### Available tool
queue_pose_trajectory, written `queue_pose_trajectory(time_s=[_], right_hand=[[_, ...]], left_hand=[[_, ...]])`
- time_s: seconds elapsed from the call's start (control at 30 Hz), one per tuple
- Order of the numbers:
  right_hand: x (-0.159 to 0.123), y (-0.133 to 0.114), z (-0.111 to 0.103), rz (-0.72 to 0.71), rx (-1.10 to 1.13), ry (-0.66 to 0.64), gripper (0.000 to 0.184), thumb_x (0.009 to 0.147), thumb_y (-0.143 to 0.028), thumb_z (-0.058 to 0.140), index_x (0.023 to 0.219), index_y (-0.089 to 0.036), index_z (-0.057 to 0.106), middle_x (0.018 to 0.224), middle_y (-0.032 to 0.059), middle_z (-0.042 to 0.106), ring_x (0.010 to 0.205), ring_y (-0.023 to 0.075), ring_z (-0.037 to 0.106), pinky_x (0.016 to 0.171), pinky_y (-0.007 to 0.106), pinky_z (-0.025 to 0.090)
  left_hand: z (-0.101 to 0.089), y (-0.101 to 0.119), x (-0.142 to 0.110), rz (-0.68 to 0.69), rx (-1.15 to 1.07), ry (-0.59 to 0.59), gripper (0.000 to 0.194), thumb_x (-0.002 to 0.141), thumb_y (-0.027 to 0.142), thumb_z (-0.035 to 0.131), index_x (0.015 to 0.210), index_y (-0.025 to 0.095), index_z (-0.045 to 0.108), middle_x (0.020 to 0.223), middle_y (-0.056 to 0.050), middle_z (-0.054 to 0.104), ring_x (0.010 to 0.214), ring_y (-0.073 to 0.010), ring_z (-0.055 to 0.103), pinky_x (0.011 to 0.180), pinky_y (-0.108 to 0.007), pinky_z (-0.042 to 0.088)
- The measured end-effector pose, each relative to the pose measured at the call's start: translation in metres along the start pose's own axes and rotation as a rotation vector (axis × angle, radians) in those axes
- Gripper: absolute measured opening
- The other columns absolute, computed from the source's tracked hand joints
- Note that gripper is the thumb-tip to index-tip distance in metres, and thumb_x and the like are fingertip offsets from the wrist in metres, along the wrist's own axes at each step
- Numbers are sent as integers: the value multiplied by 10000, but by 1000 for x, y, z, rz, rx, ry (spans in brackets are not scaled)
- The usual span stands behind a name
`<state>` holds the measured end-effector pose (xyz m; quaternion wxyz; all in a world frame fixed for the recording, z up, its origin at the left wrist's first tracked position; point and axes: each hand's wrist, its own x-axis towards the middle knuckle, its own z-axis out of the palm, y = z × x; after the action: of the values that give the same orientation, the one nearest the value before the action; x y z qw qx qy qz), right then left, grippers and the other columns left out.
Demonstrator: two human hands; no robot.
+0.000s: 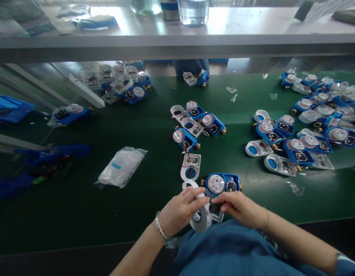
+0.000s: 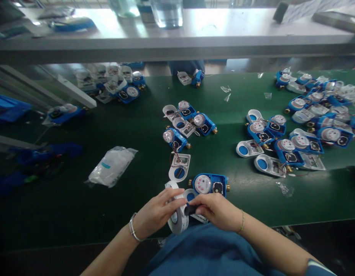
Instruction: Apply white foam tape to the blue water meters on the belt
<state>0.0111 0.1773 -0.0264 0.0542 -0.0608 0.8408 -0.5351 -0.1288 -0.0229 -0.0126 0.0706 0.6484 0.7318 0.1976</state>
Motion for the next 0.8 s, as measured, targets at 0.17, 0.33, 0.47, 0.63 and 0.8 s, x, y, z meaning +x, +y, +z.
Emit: queue_pose_trajectory(time_s=[0.17,0.33,0.47,0.63,0.8], right_hand=[[-10,3,11,-224,-119,-56,215,862,-225,442,1037,-195,564,822,47,603,739,128,536,672,236,427],[-11,8,17,-109,-17,121,191,853,-241,471,1032,-187,508,852,37,612,740,113,552,692,226,439],[2,12,3,10,-7,247,146,849,-277,479,958,-183,501,795,20,593,663,104,528,617,216,427],[10,12,-7,18,34,79,110,847,-265,477,909,-182,514,779,9,584,671,104,524,617,212,425],[-9,13,11,-218,3,82,102,844,-186,468,942,-198,494,779,18,582,706,112,511,670,233,421]], left_hand=[[-4,-11,-1,-124,-62,61,331,817,101,442,1138,174,476,1185,-91,511,1092,-167,494,948,-337,463],[0,-11,1,-87,-58,41,318,810,128,475,1124,174,490,1167,-81,535,1072,-168,511,934,-331,474],[-1,-10,7,34,-22,4,299,828,132,459,1123,171,491,1126,-71,568,1013,-156,533,899,-314,485],[-7,-12,10,122,-5,-5,327,833,116,446,1152,179,475,1129,-74,574,1008,-162,533,897,-338,479],[-2,-15,6,18,-106,34,291,828,125,454,1114,167,491,1086,-72,580,1028,-152,521,907,-311,477]])
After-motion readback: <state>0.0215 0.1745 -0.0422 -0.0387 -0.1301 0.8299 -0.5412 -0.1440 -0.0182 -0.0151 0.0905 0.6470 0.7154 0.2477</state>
